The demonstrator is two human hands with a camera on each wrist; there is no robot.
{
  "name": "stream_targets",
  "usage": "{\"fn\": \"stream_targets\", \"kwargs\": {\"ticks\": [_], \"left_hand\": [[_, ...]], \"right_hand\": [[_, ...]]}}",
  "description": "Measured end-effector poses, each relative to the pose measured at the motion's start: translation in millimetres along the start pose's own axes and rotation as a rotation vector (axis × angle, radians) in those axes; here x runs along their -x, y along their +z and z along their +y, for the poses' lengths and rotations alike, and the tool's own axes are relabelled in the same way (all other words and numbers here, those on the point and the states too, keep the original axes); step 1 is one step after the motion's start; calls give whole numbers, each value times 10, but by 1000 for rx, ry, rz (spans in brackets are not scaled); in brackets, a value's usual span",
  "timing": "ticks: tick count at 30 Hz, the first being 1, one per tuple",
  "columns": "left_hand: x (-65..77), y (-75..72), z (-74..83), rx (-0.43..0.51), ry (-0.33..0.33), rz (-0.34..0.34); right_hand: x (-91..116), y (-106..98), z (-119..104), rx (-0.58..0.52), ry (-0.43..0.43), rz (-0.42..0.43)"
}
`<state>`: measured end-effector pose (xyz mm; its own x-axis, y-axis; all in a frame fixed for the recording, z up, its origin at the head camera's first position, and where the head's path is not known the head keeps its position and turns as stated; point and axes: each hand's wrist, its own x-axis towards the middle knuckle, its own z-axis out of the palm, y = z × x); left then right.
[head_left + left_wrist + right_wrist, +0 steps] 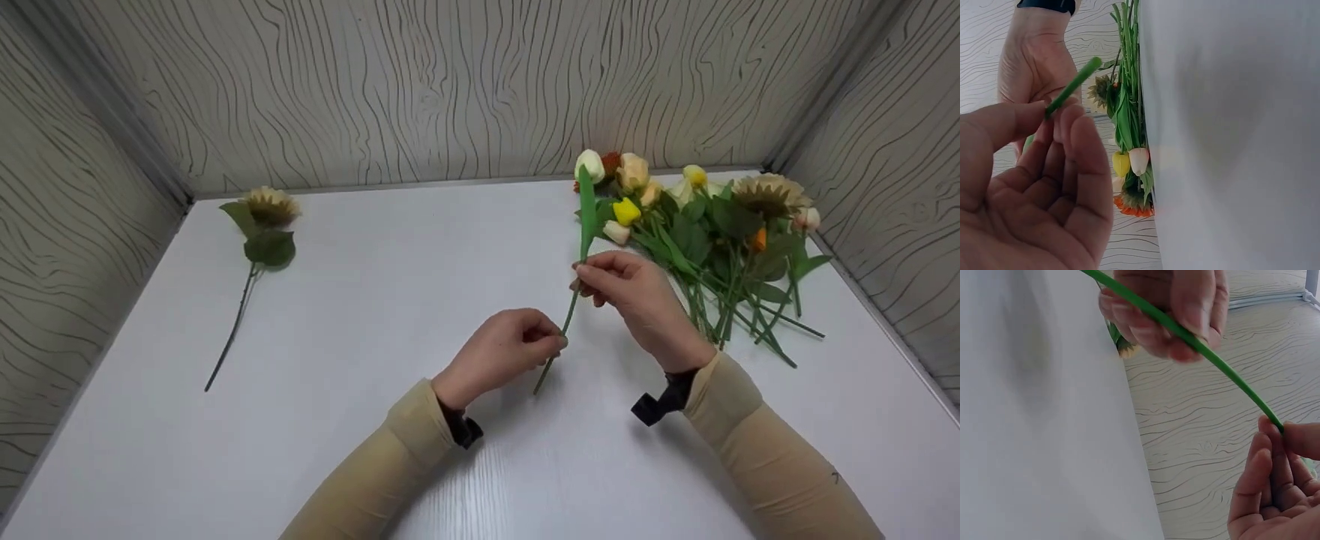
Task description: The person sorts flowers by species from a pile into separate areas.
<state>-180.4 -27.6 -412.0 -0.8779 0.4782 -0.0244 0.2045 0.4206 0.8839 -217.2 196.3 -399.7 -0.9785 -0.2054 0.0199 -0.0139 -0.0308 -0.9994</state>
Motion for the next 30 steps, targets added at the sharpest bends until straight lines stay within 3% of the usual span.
{"fn": "stream_targets", "kwargs": {"ticks": [6,9,12,17,25,30], "left_hand": [[-70,-29,9,158,-6,69],[-71,-79,7,132,-13,87],[-50,-200,-16,48,-45,98],[-18,-602,-197,-116,-113,158],[61,-1401,-805,-316,-300,387],[130,-1658,-1045,-352,-386,424]], "right_hand": [[24,149,36,56,19,-21],[15,170,43,89,31,-39],[-5,133,34,154,41,-53],[-36,-8,-4,183,52,-31],[-40,-102,-58,156,31,-17],[-55,-111,-59,174,37,-17]]}}
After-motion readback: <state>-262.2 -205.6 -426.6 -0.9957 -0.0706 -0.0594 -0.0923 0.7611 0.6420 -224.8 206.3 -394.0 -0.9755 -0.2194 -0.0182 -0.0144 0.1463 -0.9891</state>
